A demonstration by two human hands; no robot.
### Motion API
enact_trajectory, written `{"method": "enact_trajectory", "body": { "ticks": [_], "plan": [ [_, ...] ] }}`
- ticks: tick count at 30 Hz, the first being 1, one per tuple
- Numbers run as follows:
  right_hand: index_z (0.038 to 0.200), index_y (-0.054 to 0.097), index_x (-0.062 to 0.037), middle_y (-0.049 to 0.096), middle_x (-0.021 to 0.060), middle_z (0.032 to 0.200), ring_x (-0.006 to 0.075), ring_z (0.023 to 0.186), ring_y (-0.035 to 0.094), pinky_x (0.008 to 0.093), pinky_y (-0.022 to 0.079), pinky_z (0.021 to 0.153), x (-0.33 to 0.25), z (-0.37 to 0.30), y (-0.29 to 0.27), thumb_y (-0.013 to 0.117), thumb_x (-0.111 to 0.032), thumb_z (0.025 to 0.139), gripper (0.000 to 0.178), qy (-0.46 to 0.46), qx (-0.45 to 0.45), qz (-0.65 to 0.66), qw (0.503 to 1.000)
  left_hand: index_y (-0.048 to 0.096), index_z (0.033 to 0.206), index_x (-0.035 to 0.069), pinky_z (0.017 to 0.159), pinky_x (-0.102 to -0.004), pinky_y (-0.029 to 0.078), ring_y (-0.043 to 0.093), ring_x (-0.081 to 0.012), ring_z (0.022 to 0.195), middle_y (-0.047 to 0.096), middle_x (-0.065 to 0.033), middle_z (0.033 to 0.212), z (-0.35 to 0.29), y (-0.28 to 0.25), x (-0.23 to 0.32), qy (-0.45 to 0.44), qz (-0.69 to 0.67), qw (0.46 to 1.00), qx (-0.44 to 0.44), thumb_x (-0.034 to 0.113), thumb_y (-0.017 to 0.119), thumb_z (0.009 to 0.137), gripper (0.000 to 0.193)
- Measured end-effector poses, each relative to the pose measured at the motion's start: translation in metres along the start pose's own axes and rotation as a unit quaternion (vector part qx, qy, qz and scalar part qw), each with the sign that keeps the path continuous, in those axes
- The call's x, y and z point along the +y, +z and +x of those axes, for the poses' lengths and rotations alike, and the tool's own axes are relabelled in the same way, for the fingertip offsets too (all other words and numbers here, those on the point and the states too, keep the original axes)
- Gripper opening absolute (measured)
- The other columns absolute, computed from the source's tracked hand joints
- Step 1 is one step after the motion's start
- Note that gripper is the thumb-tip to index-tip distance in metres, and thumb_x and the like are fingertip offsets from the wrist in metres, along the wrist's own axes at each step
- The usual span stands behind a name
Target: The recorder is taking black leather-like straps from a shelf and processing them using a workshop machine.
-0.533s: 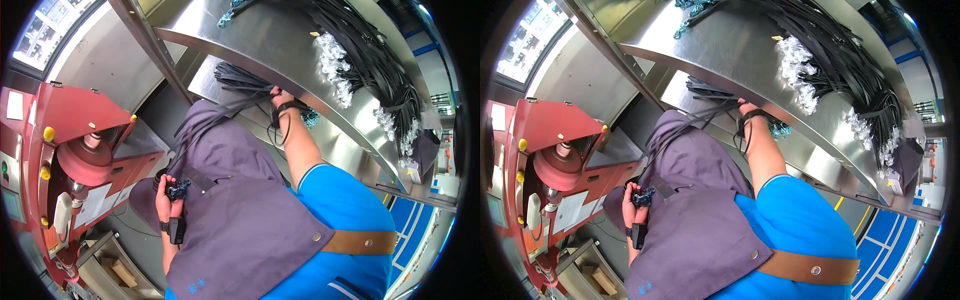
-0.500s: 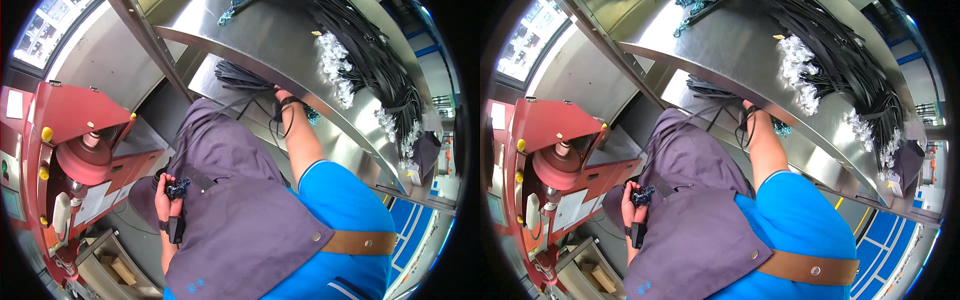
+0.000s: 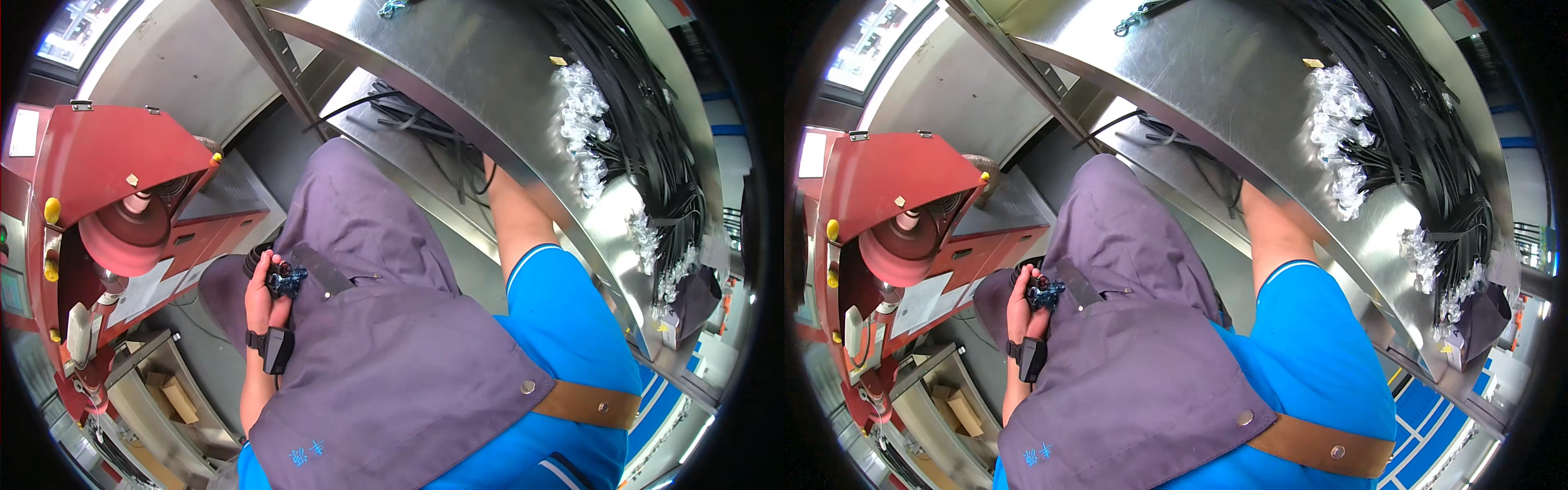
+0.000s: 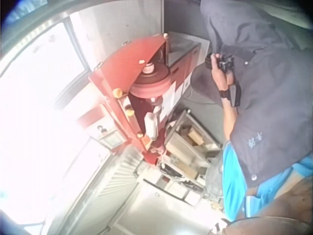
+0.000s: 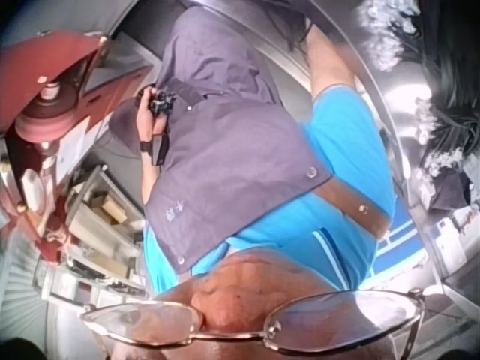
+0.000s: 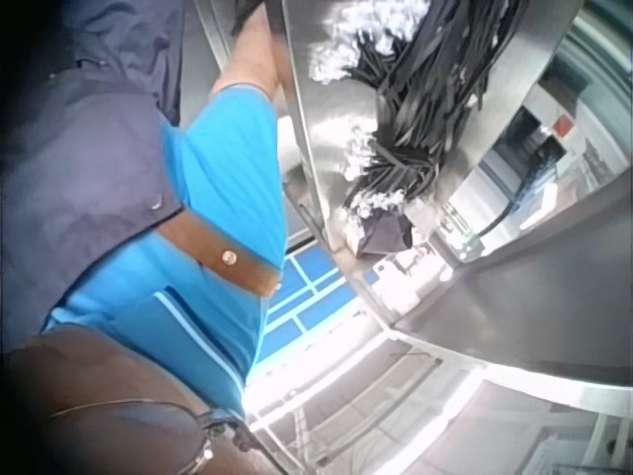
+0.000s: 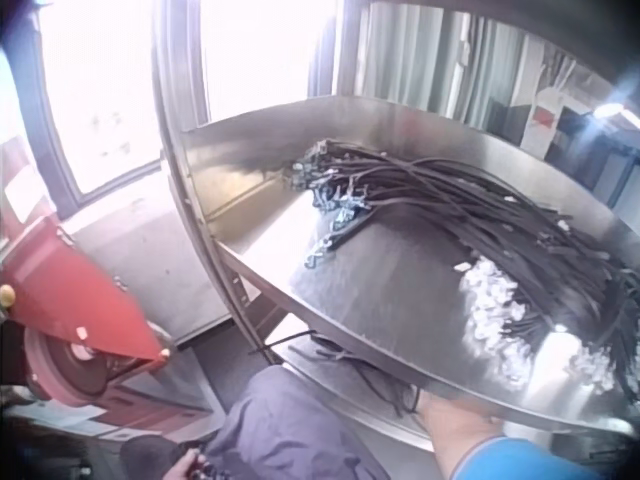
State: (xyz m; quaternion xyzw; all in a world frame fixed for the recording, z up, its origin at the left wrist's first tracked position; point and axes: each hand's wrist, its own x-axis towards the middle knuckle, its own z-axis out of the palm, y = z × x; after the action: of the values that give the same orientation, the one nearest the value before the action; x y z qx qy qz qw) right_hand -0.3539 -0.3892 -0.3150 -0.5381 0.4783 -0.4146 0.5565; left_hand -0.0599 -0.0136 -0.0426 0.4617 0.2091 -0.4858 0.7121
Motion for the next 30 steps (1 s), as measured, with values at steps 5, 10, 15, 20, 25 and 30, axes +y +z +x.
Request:
{"method": "enact_trajectory", "body": {
  "ticks": [5,10,15,20,25,30],
  "plan": [
    [0.091,0.061,-0.0022,0.064,0.0092,0.085,0.0189,0.064,0.059,0.0287,0.045,0.051,0.002,0.006,0.022,0.059,-0.015,0.086,0.014,0.010,-0.010,-0.005,1.000,0.060,0.097,0.005,0.072,-0.0264,0.049,0.058,-0.0140,0.075,0.062,-0.0036,0.082,0.000,-0.009,0.000,0.010,-0.002,1.000,0.006,0.014,0.058,0.091,0.010],
    [0.092,0.061,-0.0024,0.064,0.0090,0.084,0.0183,0.063,0.059,0.0283,0.045,0.051,0.001,0.012,0.034,0.059,-0.015,0.086,0.014,0.016,-0.026,-0.022,0.999,0.060,0.098,0.005,0.073,-0.0274,0.048,0.057,-0.0148,0.076,0.062,-0.0035,0.081,-0.001,-0.013,0.000,0.012,-0.006,1.000,0.019,0.015,0.059,0.091,0.012],
    [0.092,0.060,-0.0025,0.064,0.0088,0.083,0.0177,0.063,0.059,0.0280,0.045,0.051,-0.002,0.018,0.021,0.059,-0.016,0.086,0.014,0.019,-0.028,-0.057,0.998,0.060,0.098,0.005,0.074,-0.0270,0.048,0.057,-0.0149,0.076,0.062,-0.0039,0.082,0.001,-0.013,0.000,0.009,-0.012,1.000,0.017,0.014,0.059,0.091,0.012],
    [0.092,0.060,-0.0027,0.064,0.0087,0.083,0.0170,0.063,0.059,0.0277,0.045,0.051,-0.001,0.012,-0.002,0.059,-0.016,0.086,0.015,0.029,-0.015,-0.087,0.996,0.059,0.099,0.005,0.074,-0.0264,0.048,0.057,-0.0144,0.076,0.062,-0.0037,0.082,0.003,-0.014,0.000,0.004,0.003,1.000,0.016,0.014,0.059,0.091,0.012],
    [0.092,0.060,-0.0028,0.064,0.0085,0.082,0.0164,0.063,0.059,0.0274,0.045,0.051,-0.002,0.004,-0.025,0.059,-0.017,0.086,0.015,0.040,0.000,-0.114,0.993,0.059,0.099,0.005,0.074,-0.0259,0.048,0.057,-0.0143,0.077,0.062,-0.0039,0.083,0.003,-0.015,0.000,-0.002,-0.007,1.000,0.008,0.013,0.060,0.090,0.013],
    [0.092,0.060,-0.0030,0.064,0.0083,0.081,0.0158,0.063,0.060,0.0271,0.046,0.051,-0.005,0.000,-0.036,0.059,-0.017,0.086,0.015,0.045,0.002,-0.137,0.990,0.059,0.099,0.004,0.074,-0.0259,0.048,0.057,-0.0143,0.077,0.061,-0.0036,0.083,0.001,-0.009,-0.001,0.003,0.001,1.000,0.019,0.013,0.059,0.091,0.012]
  ]
}}
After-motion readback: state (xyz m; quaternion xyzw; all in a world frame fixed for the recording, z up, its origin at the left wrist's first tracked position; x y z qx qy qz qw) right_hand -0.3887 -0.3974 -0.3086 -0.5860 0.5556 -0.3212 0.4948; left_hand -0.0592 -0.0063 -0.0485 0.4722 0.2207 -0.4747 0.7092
